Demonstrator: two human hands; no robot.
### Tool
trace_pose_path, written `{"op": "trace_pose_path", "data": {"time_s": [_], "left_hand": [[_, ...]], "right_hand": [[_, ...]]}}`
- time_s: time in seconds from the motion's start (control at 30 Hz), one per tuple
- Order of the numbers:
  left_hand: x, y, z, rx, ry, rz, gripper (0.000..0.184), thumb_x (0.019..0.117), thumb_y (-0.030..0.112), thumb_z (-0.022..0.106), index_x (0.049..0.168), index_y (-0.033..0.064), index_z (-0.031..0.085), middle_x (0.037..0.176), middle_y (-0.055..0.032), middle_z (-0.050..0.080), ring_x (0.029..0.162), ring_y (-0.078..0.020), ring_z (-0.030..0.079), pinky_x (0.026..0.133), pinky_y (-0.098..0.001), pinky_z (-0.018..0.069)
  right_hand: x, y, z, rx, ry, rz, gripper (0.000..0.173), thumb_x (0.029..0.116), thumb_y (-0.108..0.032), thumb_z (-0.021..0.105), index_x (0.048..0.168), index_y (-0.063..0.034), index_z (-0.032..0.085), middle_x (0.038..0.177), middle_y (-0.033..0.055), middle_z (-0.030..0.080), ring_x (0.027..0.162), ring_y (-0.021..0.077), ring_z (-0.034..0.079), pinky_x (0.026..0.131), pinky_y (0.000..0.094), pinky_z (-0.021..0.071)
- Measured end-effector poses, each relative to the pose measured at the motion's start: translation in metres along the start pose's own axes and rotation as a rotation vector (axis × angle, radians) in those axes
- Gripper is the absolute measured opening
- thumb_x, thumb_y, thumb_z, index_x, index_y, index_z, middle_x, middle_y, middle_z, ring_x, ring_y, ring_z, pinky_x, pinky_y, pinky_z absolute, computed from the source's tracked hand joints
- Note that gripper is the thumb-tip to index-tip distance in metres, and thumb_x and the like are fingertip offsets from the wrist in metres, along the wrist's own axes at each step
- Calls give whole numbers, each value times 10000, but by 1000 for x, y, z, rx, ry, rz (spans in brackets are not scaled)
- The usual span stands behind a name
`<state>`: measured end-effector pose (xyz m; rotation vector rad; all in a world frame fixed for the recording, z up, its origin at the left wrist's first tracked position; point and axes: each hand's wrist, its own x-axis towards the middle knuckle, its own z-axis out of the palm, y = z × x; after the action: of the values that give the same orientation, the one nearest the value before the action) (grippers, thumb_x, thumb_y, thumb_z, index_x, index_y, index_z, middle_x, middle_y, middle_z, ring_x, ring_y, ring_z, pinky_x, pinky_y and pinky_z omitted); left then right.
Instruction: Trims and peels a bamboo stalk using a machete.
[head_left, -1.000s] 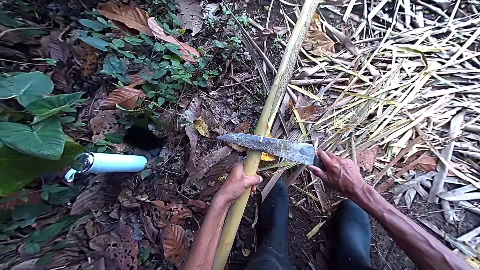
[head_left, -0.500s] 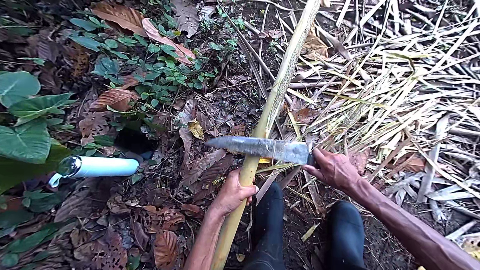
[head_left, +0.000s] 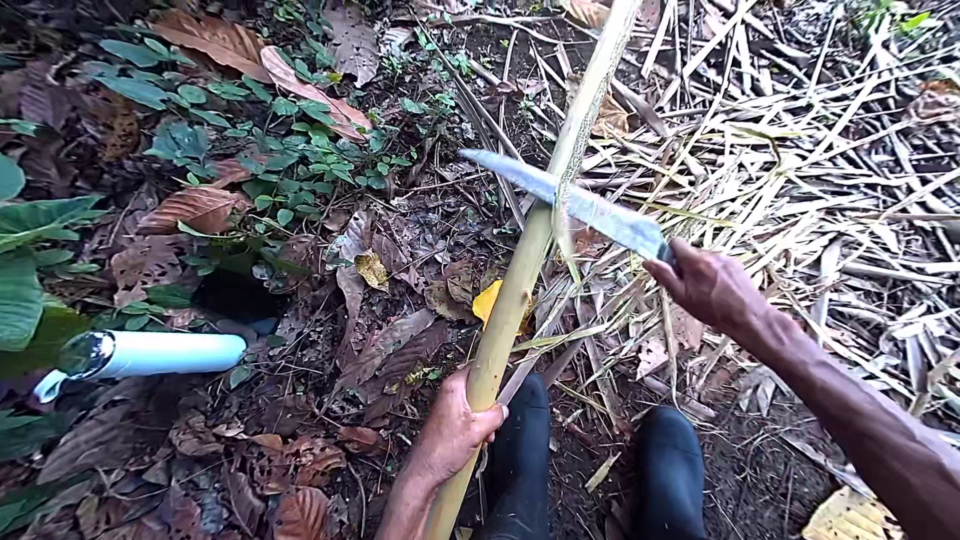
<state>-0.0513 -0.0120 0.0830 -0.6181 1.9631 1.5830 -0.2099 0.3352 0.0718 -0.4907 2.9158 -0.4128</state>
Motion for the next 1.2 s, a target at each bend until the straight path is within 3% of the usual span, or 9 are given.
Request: {"op": "trace_pose_path", "data": {"time_s": [0.13, 0.23, 0.33, 0.43, 0.6, 0.77, 0.97, 1.1, 1.2], "left_hand": [[-3, -2, 0, 7, -7, 15, 392, 723, 72, 753, 1091, 65, 618, 744, -63, 659, 512, -187, 631, 467, -314, 570], [-5, -4, 2, 11, 9, 13, 371, 722, 74, 749, 1068, 62, 616, 725, -58, 659, 511, -185, 636, 470, -314, 571], [-11, -7, 5, 21, 24, 4, 367, 719, 74, 752, 1061, 56, 620, 721, -56, 662, 507, -184, 634, 466, -314, 570], [-13, -7, 6, 2, 19, -3, 355, 726, 65, 756, 1053, 53, 619, 718, -70, 660, 504, -198, 633, 466, -328, 573], [-19, -10, 8, 1, 29, 1, 359, 718, 71, 749, 1052, 55, 619, 713, -63, 660, 507, -190, 637, 461, -320, 569], [-25, -9, 11, 54, 58, 15, 387, 720, 61, 759, 1083, 56, 625, 730, -55, 668, 507, -184, 639, 466, -325, 577], [-26, -9, 11, 114, 65, 25, 399, 739, 81, 757, 1108, 40, 612, 728, -44, 666, 519, -174, 644, 486, -334, 586], [-29, -6, 14, 122, 72, 44, 400, 738, 67, 753, 1111, 33, 610, 739, -42, 664, 514, -164, 638, 481, -324, 583], [-30, -7, 13, 123, 66, 55, 382, 744, 56, 749, 1098, 30, 606, 740, -40, 664, 514, -161, 638, 481, -326, 585]], "right_hand": [[-7, -1, 8, 39, 34, -60, 640, 1017, -632, 352, 913, -51, 599, 590, 64, 524, 508, 268, 580, 449, 485, 475], [-8, -10, 14, -28, 11, -155, 674, 985, -670, 421, 889, -34, 622, 662, 112, 593, 542, 308, 632, 460, 507, 500], [10, 18, 10, 125, 24, 49, 596, 1048, -590, 432, 1031, -24, 617, 683, 168, 596, 574, 380, 623, 500, 596, 501], [20, 24, 0, 101, 102, 84, 597, 1055, -601, 358, 964, -61, 598, 606, 111, 537, 513, 322, 578, 456, 544, 467], [13, 1, -6, -83, 3, -159, 625, 976, -648, 479, 924, -43, 625, 728, 110, 602, 554, 301, 628, 461, 506, 505], [70, 55, -26, 135, 82, 233, 696, 1062, -619, 282, 1008, -2, 601, 744, 202, 614, 723, 430, 658, 639, 646, 503], [66, 45, -10, 117, 88, -7, 640, 1042, -610, 352, 1004, -25, 607, 652, 116, 576, 603, 340, 632, 550, 563, 513], [96, 82, -21, 220, 141, 232, 689, 1075, -594, 271, 1023, 8, 602, 796, 212, 625, 781, 427, 665, 692, 647, 509], [91, 75, -19, 246, 196, 224, 667, 1080, -582, 268, 969, -14, 599, 725, 158, 584, 701, 364, 637, 648, 589, 499]]}}
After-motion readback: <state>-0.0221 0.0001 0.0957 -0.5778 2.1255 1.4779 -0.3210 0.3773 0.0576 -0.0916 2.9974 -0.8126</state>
